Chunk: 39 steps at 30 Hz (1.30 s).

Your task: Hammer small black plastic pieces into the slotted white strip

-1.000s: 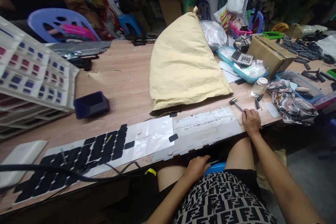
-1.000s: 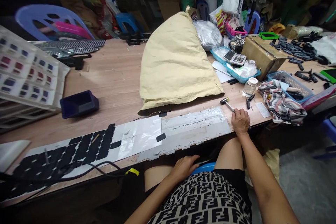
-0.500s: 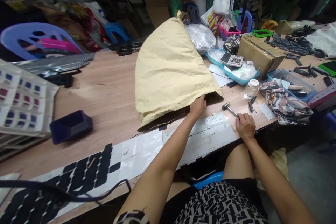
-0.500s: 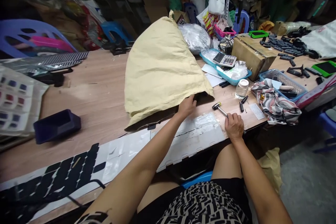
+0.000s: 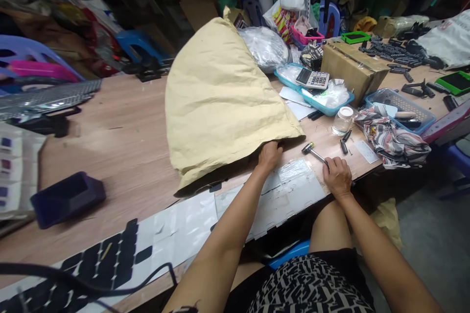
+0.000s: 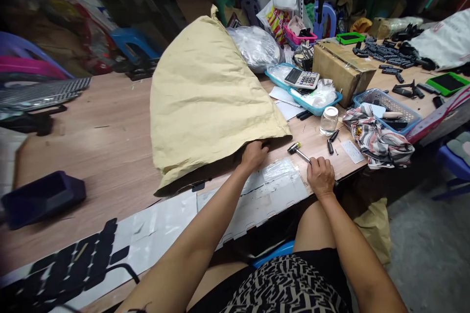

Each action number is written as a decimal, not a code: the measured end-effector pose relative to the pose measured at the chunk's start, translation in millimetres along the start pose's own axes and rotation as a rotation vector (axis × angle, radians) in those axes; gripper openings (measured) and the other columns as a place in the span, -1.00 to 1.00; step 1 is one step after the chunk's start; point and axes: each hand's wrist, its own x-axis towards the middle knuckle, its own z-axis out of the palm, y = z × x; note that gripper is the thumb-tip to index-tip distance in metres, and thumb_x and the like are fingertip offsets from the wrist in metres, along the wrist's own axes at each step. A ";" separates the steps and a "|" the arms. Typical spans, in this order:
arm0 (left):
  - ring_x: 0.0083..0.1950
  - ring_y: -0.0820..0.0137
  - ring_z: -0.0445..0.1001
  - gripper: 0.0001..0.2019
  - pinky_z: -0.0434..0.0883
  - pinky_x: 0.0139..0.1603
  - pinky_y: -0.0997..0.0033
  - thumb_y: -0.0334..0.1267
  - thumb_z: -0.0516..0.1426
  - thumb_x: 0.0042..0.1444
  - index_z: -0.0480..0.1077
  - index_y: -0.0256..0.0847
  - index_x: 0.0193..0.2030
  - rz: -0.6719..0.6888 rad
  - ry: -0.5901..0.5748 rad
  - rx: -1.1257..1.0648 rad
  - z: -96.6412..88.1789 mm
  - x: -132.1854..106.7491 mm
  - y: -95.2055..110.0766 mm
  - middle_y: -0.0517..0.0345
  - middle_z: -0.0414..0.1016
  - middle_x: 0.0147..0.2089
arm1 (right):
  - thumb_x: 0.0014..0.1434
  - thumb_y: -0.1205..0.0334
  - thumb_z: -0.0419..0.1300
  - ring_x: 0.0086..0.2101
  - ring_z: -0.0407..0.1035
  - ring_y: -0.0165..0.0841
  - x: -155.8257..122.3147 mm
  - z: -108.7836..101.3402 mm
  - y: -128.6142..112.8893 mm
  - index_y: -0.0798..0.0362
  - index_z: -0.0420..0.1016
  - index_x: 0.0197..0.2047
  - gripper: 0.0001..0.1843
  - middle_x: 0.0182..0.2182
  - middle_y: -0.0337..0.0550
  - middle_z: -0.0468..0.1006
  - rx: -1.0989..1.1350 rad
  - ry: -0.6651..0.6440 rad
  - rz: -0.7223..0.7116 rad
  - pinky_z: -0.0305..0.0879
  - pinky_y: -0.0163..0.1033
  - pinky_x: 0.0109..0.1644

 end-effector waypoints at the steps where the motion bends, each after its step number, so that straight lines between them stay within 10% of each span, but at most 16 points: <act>1: -0.03 0.11 0.55 -0.71 0.44 -0.09 0.25 -0.16 0.10 0.28 0.57 -0.16 0.01 0.039 0.022 -0.003 -1.2 -13.7 -5.2 -0.08 0.60 -0.10 | 0.35 0.20 0.10 -0.22 0.23 -0.20 0.0 0.3 0.2 0.03 0.55 -0.05 -0.77 -0.25 -0.06 0.49 0.002 -0.002 0.001 0.06 -0.15 -0.17; 10: -0.06 0.24 0.47 -0.74 0.42 -0.05 0.28 -0.21 0.22 0.20 0.54 -0.12 0.02 0.271 0.107 -0.230 18.7 -110.4 -37.9 0.07 0.47 -0.13 | 0.34 0.20 0.09 -0.20 0.23 -0.18 5.0 3.2 8.5 0.05 0.56 -0.02 -0.73 -0.23 -0.01 0.48 0.023 -0.024 -0.001 0.08 -0.15 -0.16; 23: -0.14 0.33 0.44 -0.88 0.39 -0.09 0.33 -0.24 0.28 0.16 0.57 -0.16 -0.17 0.254 0.244 -0.397 31.9 -110.7 -55.8 0.16 0.42 -0.27 | 0.38 0.09 0.08 -0.16 0.52 -0.26 -24.4 -54.8 -59.1 0.01 0.61 -0.02 -0.68 -0.19 -0.06 0.63 0.734 -0.175 -0.023 0.43 -0.19 0.00; 39: -0.20 0.37 0.43 -0.91 0.37 -0.16 0.39 -0.30 0.34 0.07 0.53 -0.17 -0.29 0.121 0.176 -0.473 18.9 -108.5 -46.0 0.20 0.40 -0.27 | 0.39 0.14 0.06 -0.22 0.51 -0.27 -37.1 -56.8 -81.2 0.04 0.61 -0.02 -0.68 -0.24 -0.06 0.63 0.625 -0.250 -0.118 0.41 -0.22 -0.06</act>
